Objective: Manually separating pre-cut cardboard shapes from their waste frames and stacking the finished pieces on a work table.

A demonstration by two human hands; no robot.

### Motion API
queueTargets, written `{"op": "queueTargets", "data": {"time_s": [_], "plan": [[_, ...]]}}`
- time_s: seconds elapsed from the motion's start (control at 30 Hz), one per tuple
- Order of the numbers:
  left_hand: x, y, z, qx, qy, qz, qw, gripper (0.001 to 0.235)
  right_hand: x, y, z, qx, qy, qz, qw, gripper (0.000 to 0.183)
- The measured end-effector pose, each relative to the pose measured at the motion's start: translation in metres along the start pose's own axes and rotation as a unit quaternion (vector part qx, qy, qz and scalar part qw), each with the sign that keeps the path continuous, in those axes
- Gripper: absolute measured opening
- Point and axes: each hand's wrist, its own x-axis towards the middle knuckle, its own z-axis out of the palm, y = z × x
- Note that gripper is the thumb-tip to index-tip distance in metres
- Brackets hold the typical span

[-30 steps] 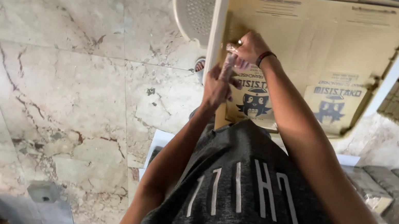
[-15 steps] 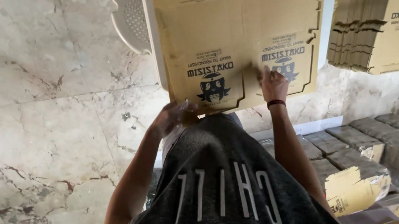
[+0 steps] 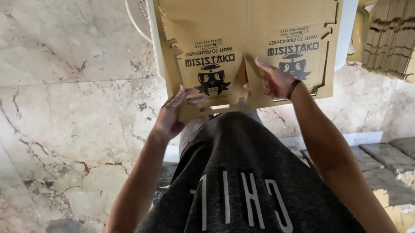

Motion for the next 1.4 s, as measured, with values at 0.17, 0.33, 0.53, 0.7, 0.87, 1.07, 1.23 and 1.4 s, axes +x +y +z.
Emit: {"op": "queueTargets", "data": {"time_s": [0.17,0.33,0.53,0.7,0.87,1.07,1.23,1.4], "plan": [[0.000,-0.006,-0.062,0.237,0.225,0.040,0.944,0.065,-0.024,-0.011,0.019,-0.077,-0.009,-0.020,0.997,0.038],[0.015,0.018,0.036,0.579,0.340,0.266,0.692,0.052,-0.057,-0.027,0.035,-0.098,-0.033,-0.020,0.994,0.056],[0.167,0.037,0.111,0.799,0.166,0.138,0.561,0.073,0.028,-0.014,0.007,0.095,-0.386,-0.009,0.917,0.045],[0.246,0.023,0.132,0.792,0.269,-0.010,0.548,0.133,0.054,-0.005,0.012,0.180,-0.340,-0.022,0.923,0.031],[0.268,0.009,0.121,0.760,0.277,0.016,0.588,0.138,0.031,-0.010,0.036,0.078,-0.090,-0.102,0.988,0.041],[0.269,0.012,0.131,0.704,0.281,0.006,0.653,0.116,-0.011,-0.024,0.068,-0.097,0.061,-0.223,0.968,0.049],[0.261,0.030,0.134,0.714,0.270,0.007,0.647,0.123,0.013,-0.025,0.042,0.001,-0.049,-0.205,0.977,0.056],[0.192,0.071,0.166,0.752,0.142,-0.084,0.638,0.120,0.057,-0.021,0.013,0.088,-0.210,-0.032,0.973,0.047]]}}
